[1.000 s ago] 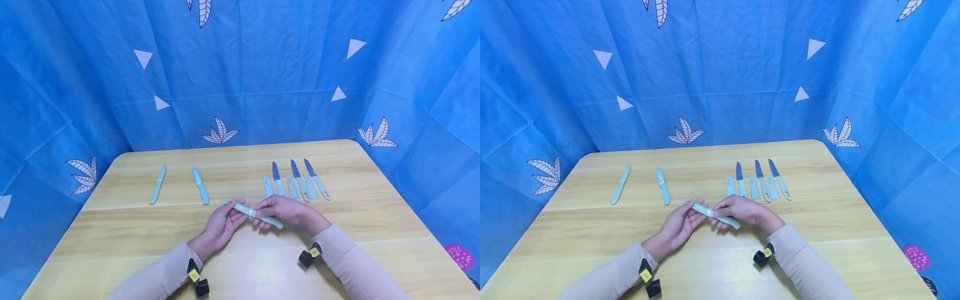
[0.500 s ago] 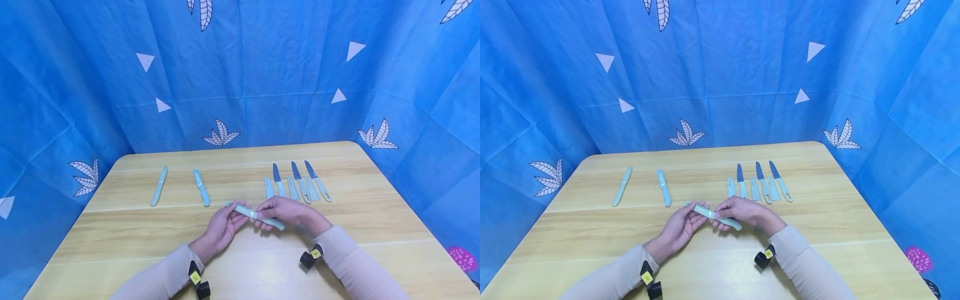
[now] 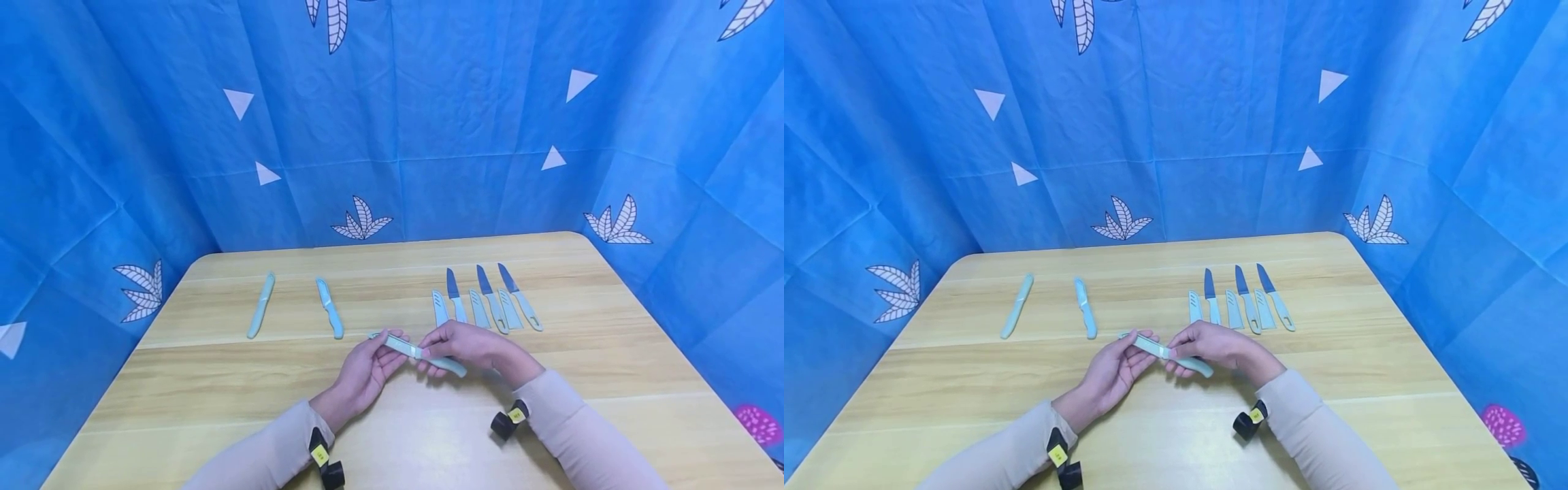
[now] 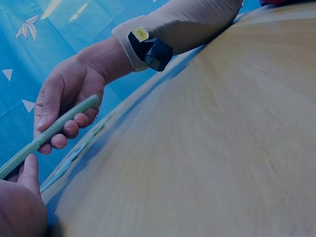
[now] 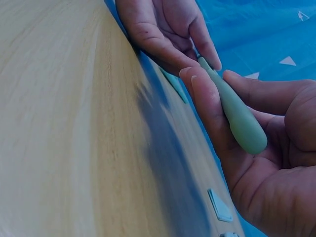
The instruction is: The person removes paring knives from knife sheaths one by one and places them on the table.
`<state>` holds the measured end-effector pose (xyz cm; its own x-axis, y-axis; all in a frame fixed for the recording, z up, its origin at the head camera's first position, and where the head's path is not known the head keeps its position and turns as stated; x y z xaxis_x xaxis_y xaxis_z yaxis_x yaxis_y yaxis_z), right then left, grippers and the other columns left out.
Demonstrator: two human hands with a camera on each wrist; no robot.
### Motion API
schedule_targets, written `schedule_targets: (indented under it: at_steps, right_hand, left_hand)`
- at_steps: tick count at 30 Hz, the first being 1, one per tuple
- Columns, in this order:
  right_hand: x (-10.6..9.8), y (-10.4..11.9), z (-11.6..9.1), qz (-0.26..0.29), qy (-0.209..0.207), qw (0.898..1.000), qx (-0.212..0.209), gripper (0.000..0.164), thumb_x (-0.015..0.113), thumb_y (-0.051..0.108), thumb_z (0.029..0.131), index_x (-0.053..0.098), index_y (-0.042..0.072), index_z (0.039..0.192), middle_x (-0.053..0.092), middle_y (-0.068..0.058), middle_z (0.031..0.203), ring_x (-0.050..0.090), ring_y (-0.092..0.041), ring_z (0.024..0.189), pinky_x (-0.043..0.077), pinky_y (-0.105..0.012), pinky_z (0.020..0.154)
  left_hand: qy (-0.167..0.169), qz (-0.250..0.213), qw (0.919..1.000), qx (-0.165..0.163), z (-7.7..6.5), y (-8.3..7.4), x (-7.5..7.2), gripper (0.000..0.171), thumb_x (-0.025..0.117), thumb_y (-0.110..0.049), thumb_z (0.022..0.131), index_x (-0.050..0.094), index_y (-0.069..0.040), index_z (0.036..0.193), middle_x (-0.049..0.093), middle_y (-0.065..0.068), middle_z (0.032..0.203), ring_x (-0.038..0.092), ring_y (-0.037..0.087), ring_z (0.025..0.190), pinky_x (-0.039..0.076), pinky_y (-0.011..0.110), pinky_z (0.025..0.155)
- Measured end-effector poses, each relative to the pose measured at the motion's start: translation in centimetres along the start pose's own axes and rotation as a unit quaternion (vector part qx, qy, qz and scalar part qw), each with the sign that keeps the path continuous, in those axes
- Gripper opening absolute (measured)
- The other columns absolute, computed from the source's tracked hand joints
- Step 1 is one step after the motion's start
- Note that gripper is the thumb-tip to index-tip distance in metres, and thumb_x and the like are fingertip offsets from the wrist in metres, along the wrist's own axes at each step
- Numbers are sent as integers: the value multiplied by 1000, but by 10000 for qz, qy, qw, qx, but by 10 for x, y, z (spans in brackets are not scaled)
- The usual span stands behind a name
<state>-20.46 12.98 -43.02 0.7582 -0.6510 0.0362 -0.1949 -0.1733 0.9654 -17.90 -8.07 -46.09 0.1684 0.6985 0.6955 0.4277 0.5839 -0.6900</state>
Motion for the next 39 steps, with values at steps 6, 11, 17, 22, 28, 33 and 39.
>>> schedule_targets:
  at_steps: [6, 11, 17, 22, 28, 33, 39]
  right_hand:
    - [0, 2, -2, -7, -25, 10000, 58, 27, 54, 10, 87, 57, -9, 106, 61, -27, 94, 62, -36, 82, 53, -44, 75]
    - [-1, 4, -4, -97, -6, 9999, 77, 27, 54, 11, 87, 57, -8, 106, 61, -27, 94, 62, -36, 82, 53, -44, 75]
    - [-4, 4, -6, -97, 1, 9998, 147, 28, 56, 12, 86, 58, -8, 105, 61, -27, 94, 62, -35, 80, 53, -44, 73]
    - [-6, 5, -8, -103, 30, 9997, 213, 29, 57, 13, 86, 57, -9, 106, 60, -28, 95, 62, -33, 80, 53, -43, 73]
    - [-8, 5, -10, -128, 46, 9996, 237, 29, 57, 13, 86, 57, -9, 105, 61, -27, 94, 63, -29, 77, 54, -40, 70]
    - [-11, 7, -13, -188, 102, 9994, 263, 30, 57, 14, 86, 57, -9, 105, 61, -28, 93, 63, -28, 75, 55, -40, 69]
    - [-15, 8, -16, -156, 208, 9993, 272, 29, 55, 12, 87, 56, -11, 105, 60, -29, 93, 63, -26, 74, 55, -39, 68]
  left_hand:
    - [-10, 29, 10000, 36, 0, 0, 0, 42, 44, -25, 94, 39, 6, 123, 49, 22, 121, 49, 31, 112, 41, 34, 96]
    - [-12, -19, 10000, 56, 1, 0, -1, 42, 44, -25, 94, 38, 6, 123, 48, 23, 122, 48, 31, 112, 40, 34, 96]
    - [-86, -151, 9998, 75, 1, -1, -1, 42, 44, -24, 94, 38, 6, 122, 48, 23, 121, 48, 31, 112, 41, 35, 96]
    - [-175, -186, 9996, 93, 1, -1, -1, 41, 45, -23, 93, 38, 6, 122, 51, 22, 118, 50, 31, 111, 41, 34, 95]
    - [-179, -162, 9995, 183, 1, -1, -1, 41, 44, -23, 94, 39, 6, 122, 52, 22, 118, 50, 31, 110, 42, 35, 95]
    - [-189, -248, 9993, 190, 0, -2, -1, 40, 43, -22, 94, 39, 6, 122, 52, 21, 117, 50, 30, 110, 41, 35, 95]
    - [-238, -364, 9988, 203, 0, -3, -1, 41, 43, -22, 94, 37, 7, 123, 49, 23, 120, 49, 31, 112, 41, 34, 95]
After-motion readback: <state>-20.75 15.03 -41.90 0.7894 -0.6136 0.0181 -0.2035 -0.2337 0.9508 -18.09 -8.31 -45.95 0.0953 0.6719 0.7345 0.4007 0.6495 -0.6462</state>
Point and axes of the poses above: each hand's wrist, its own z-axis towards the middle knuckle, its own x-axis out of the palm, y = z × x, the point moved 1 cm from there along z, towards the middle knuckle
